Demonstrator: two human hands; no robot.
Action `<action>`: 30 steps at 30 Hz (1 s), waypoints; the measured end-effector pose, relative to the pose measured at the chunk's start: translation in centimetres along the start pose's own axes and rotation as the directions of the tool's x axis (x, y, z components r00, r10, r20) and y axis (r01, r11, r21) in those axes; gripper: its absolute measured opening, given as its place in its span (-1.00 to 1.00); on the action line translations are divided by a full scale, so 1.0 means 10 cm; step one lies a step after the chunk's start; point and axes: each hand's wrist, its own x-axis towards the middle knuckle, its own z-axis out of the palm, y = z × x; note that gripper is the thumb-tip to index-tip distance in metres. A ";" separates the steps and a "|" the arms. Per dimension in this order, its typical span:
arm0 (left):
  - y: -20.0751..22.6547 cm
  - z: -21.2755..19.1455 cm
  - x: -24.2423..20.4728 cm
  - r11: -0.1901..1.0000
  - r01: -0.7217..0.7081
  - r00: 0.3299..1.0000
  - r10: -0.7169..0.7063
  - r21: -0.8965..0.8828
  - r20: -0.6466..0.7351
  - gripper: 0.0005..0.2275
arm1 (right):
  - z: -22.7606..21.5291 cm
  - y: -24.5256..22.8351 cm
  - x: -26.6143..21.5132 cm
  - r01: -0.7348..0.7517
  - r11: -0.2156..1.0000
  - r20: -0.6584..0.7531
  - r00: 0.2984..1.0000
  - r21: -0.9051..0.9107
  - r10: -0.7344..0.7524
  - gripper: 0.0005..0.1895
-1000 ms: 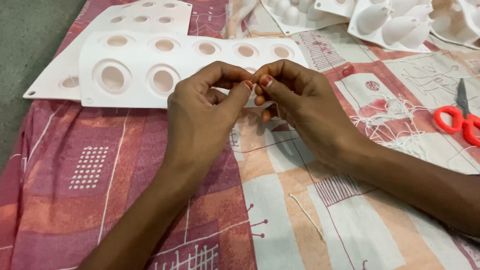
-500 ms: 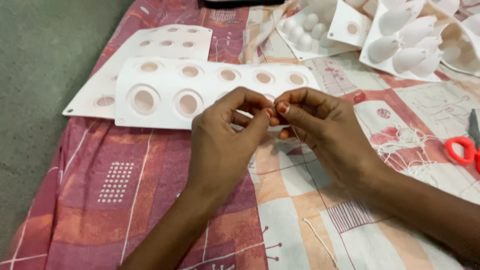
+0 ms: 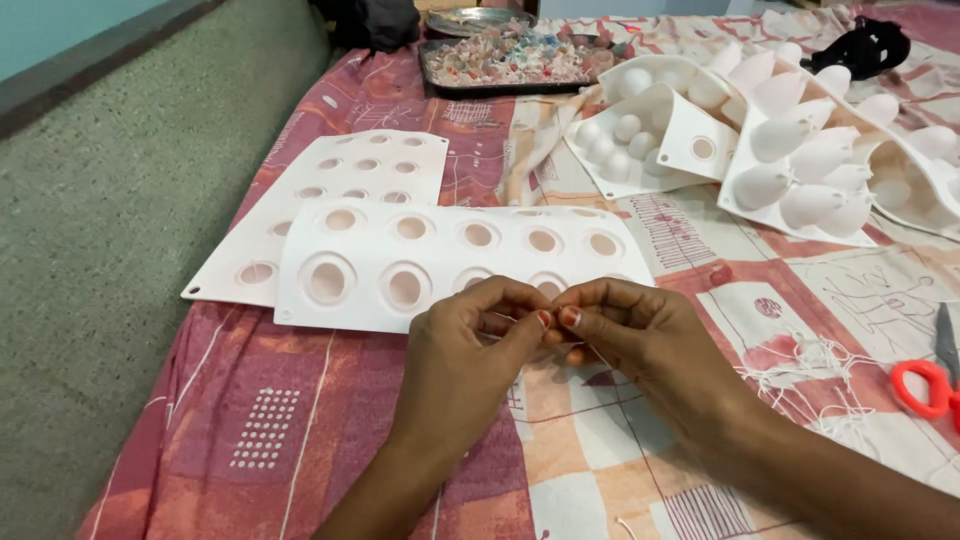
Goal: Preparing wicks for candles by threading them through white silicone molds on a bed.
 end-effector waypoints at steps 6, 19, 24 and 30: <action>-0.02 0.00 0.01 0.996 0.044 0.999 -0.042 -0.071 0.022 -0.87 | 0.01 -0.01 -0.01 -0.016 1.000 -0.014 1.000 0.022 0.017 -0.78; -0.07 0.01 0.05 0.996 0.069 0.997 -0.068 -0.057 0.022 -0.90 | 0.03 -0.01 -0.03 0.022 0.999 -0.040 0.999 0.024 -0.021 -0.79; -0.09 0.01 0.06 0.995 0.074 0.997 -0.072 -0.061 0.023 -0.90 | 0.02 0.00 -0.01 0.034 0.999 -0.036 0.999 0.016 -0.033 -0.78; -0.10 0.01 0.07 0.994 0.085 0.996 -0.083 -0.075 0.029 -0.90 | 0.02 0.00 -0.01 0.041 0.999 -0.033 0.999 -0.006 -0.041 -0.78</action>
